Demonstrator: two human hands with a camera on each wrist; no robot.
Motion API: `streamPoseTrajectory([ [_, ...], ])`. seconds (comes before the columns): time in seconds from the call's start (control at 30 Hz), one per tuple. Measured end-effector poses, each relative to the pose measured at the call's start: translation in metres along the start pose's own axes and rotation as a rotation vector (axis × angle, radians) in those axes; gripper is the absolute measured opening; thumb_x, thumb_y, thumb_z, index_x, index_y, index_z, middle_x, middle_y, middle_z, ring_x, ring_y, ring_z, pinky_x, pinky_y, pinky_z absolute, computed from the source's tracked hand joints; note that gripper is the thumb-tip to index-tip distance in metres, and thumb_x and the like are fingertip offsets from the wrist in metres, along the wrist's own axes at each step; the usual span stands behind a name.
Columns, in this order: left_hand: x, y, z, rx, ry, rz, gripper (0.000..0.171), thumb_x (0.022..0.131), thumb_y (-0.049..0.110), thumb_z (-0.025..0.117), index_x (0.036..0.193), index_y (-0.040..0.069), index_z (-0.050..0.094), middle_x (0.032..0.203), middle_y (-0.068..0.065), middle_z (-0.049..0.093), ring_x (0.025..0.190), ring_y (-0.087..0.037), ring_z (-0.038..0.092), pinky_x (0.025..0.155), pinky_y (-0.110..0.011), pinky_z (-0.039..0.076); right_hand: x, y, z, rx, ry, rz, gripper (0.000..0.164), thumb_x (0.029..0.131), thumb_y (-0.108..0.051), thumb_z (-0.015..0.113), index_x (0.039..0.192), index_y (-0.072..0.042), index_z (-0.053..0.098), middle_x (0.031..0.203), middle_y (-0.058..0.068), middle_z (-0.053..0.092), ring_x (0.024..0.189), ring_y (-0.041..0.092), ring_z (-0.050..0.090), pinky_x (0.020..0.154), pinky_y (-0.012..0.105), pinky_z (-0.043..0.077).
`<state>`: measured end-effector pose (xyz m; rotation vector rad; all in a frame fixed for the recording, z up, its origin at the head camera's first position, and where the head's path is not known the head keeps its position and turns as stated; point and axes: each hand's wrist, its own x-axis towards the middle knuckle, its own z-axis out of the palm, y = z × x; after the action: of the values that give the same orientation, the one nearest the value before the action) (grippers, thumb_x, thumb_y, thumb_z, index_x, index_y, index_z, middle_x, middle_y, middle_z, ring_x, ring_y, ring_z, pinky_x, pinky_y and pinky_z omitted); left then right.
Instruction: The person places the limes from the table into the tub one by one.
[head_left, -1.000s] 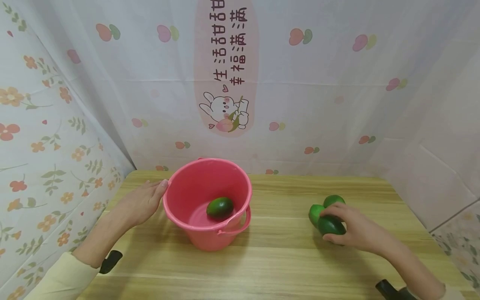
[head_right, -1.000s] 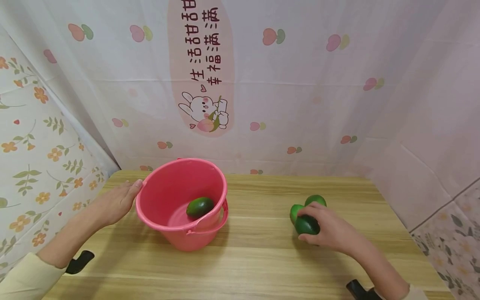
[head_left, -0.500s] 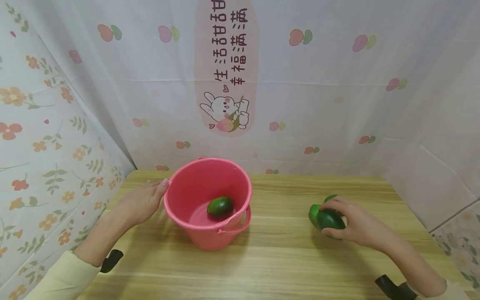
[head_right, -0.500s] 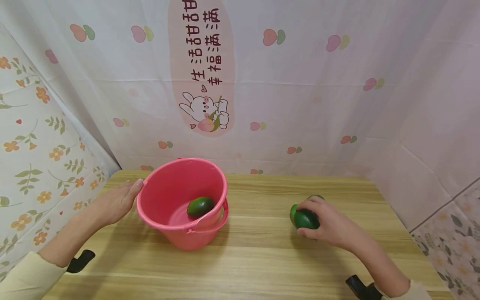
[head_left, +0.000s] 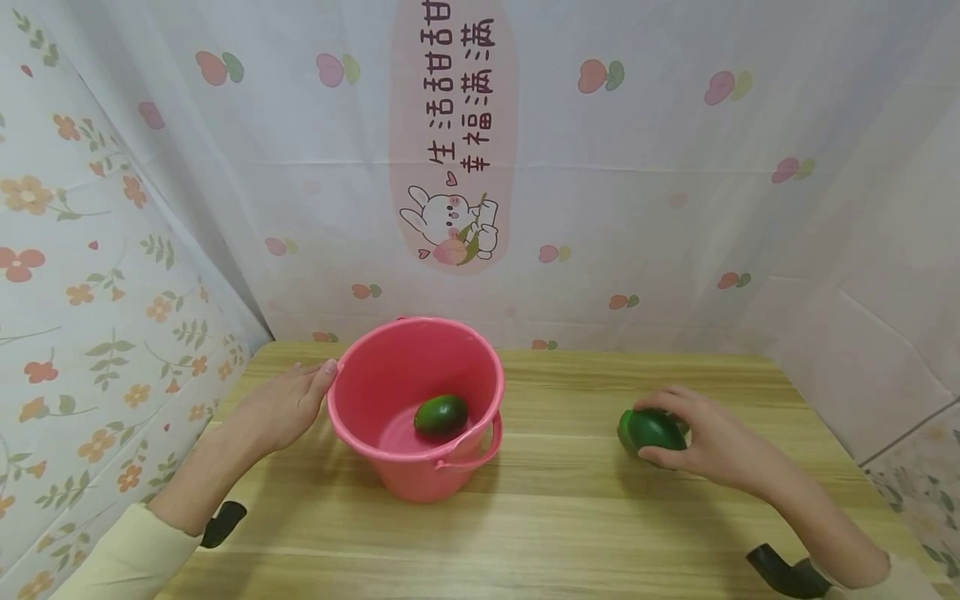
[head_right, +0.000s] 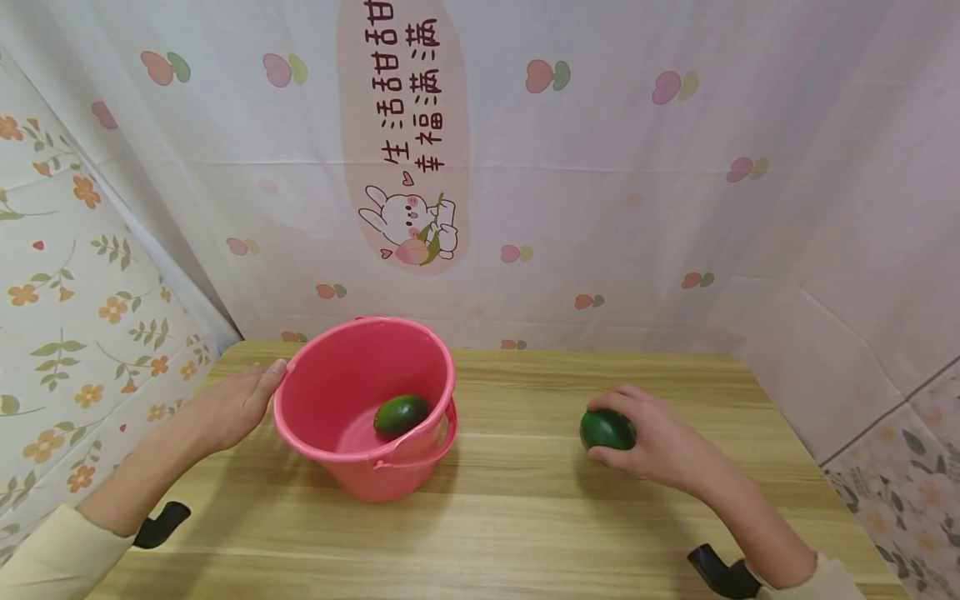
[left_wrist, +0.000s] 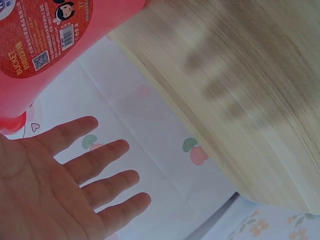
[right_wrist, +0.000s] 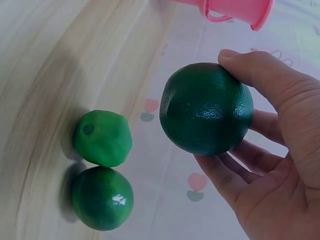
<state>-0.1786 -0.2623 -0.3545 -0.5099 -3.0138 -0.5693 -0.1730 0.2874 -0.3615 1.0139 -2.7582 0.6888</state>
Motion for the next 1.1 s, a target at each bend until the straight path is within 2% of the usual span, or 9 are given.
streamPoseTrajectory([
  [0.3,0.000,0.000,0.000,0.001,-0.006,-0.008,0.067,0.113,0.042,0.015,0.146,-0.003,0.052,0.147,-0.022,0.051,0.137,-0.048,0.041,0.116,-0.061,0.022,0.005,-0.005,-0.002,0.013,0.008,0.026,0.048,0.081,-0.027,0.090,0.122,-0.015,0.068,0.120,0.003,0.062,0.097,0.021,0.063,0.071,0.034,0.058],
  [0.5,-0.001,0.001,0.000,0.006,-0.007,-0.016,0.067,0.112,0.043,0.015,0.146,-0.003,0.051,0.147,-0.021,0.050,0.137,-0.047,0.041,0.117,-0.060,0.022,0.010,-0.007,-0.002,0.003,0.041,0.002,0.049,0.080,-0.024,0.090,0.122,-0.015,0.068,0.123,0.008,0.062,0.102,0.028,0.064,0.072,0.036,0.059],
  [0.67,-0.001,0.001,0.001,-0.001,0.002,-0.002,0.066,0.113,0.041,0.016,0.146,-0.002,0.052,0.146,-0.021,0.051,0.137,-0.046,0.042,0.116,-0.060,0.022,0.014,-0.008,-0.001,0.002,0.077,-0.030,0.049,0.079,-0.023,0.091,0.123,-0.017,0.068,0.121,0.003,0.063,0.099,0.024,0.064,0.070,0.034,0.060],
  [1.1,0.000,0.000,0.000,-0.004,0.003,0.004,0.065,0.113,0.042,0.016,0.146,-0.001,0.052,0.146,-0.021,0.052,0.136,-0.045,0.043,0.116,-0.061,0.023,0.025,-0.013,-0.001,-0.006,0.152,-0.060,0.051,0.077,-0.018,0.092,0.123,-0.013,0.069,0.120,0.004,0.064,0.098,0.022,0.065,0.072,0.036,0.060],
])
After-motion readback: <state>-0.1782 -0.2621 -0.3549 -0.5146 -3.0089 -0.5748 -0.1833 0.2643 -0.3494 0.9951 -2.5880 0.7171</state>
